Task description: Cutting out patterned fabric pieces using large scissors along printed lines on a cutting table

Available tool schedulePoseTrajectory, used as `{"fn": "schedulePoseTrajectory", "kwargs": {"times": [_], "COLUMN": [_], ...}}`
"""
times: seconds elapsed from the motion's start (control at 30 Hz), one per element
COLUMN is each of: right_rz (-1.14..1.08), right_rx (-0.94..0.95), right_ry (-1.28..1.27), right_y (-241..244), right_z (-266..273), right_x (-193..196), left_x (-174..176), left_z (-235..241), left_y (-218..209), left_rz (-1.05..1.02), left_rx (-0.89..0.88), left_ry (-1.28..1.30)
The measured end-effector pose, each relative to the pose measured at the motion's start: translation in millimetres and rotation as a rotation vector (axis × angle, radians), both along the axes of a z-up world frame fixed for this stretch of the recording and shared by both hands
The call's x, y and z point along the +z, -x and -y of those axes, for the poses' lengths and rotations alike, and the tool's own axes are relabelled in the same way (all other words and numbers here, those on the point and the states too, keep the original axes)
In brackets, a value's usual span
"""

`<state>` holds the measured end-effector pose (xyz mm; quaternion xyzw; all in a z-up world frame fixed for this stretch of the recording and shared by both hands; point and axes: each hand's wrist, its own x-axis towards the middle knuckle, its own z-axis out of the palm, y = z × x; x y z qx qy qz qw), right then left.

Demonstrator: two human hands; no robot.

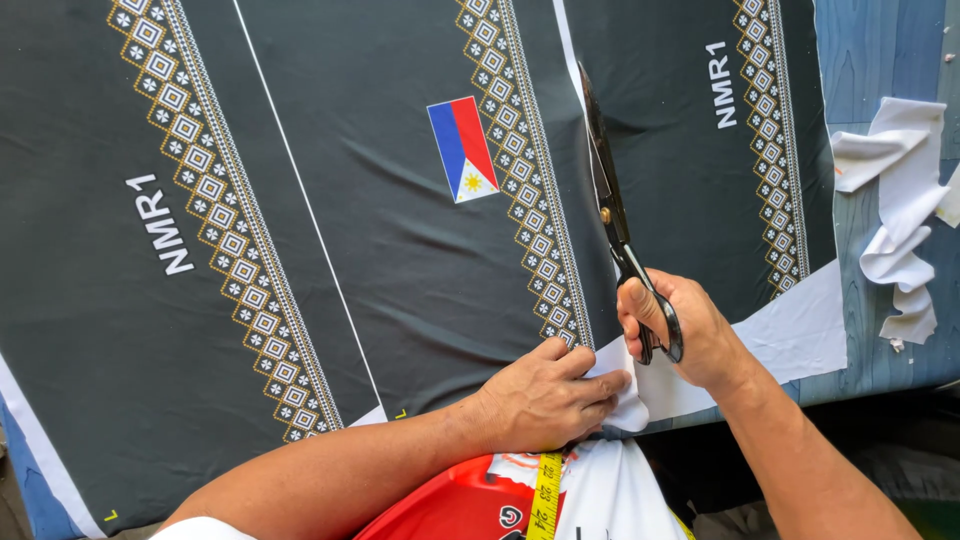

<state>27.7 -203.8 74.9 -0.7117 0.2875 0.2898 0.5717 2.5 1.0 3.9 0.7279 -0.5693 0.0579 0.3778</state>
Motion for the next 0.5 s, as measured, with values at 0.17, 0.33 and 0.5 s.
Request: {"fn": "schedulePoseTrajectory", "kwargs": {"times": [0.17, 0.33, 0.5], "right_rz": [-0.012, -0.028, 0.015], "right_rx": [-0.014, -0.029, -0.05], "right_ry": [0.03, 0.044, -0.081], "right_y": [-5.0, -5.5, -17.6], "right_z": [-2.6, -1.6, 0.8], "right_x": [-2.9, -9.5, -7.4], "left_x": [0.7, 0.6, -0.6], "left_z": [0.6, 0.4, 0.2], "left_y": [-0.3, -1.1, -0.4], "left_rz": [0.006, 0.001, 0.003], "left_rx": [0.024, 0.01, 0.002], "left_ry": [0.02, 0.016, 0.018]}}
